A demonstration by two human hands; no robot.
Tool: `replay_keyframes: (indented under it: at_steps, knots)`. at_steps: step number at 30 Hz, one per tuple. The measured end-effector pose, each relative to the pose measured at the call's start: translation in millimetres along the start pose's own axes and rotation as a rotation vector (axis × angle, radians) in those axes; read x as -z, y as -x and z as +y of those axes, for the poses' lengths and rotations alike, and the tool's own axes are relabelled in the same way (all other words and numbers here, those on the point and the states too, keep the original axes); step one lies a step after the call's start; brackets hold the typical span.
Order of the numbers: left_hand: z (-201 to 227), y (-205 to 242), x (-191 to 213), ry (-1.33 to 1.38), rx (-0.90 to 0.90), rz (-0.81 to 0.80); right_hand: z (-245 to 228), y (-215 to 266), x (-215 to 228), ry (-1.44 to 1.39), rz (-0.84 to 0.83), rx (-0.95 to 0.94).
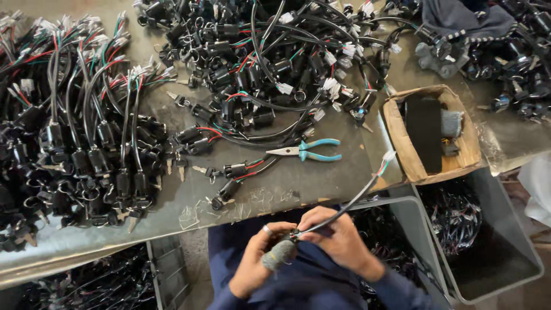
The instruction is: The person repeatedly strips the outer insulation from black wires using pliers, exposing the inner conductors. They handle each wire one at a time, cut the insulation, and place the stripped wires into a bin below the table.
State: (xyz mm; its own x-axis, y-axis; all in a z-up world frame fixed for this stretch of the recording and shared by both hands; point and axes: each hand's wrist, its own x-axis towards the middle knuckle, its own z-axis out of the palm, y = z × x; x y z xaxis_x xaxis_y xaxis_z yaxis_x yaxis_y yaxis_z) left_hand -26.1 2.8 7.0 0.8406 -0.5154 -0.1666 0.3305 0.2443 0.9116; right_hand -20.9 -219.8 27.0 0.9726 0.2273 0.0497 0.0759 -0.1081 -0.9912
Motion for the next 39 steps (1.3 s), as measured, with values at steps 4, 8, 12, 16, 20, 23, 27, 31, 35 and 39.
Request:
replay_keyframes:
  at_steps: [4,8,12,16,20,23,27,31,35,39]
  knots:
    - [-14.7,-0.7,-12.9,-0.438,-0.432,0.199,-1.3,4.4,-25.1,0.135,0.245,0.037]
    - [-16.4,-2.9,-17.1,-0.460,-0.454,0.219,1.8,11.6,-22.5,0.014,0.177,-0.089]
    - [-1.0,-5.4,-23.3,-0.578,-0.526,0.235,1.4,11.6,-13.7,-0.054,0.205,-0.168]
    - [16.3,-9.3,-19.3,-0.827,-0.664,0.159,-3.6,3.2,-1.5,-0.223,0.036,-0.290]
    - [14.0,-5.6,-14.1,-0.608,-0.500,0.060,-9.2,1.5,11.3,-0.090,-0.095,-0.204]
    - [6.6,-7.0,-14.3,-0.195,-0.219,0.106,-11.1,-3.1,12.6,0.065,-0.051,-0.082]
    - [0.0,-3.4,-12.7,-0.083,-0.087,0.101,-4.0,-1.4,-4.0,-0.080,-0.115,-0.129]
    - [-0.5,-1.9,-16.5,-0.359,-0.367,0.207,2.9,-2.8,-11.1,-0.348,0.103,-0.311]
    - [-5.0,-1.7,-16.7,-0.622,-0.558,0.225,0.8,-0.1,-20.6,-0.297,0.078,-0.328]
    - [-24.0,-7.8,-18.1,-0.185,-0.517,0.239,0.0,22.0,-44.5,-0.159,0.486,-0.398]
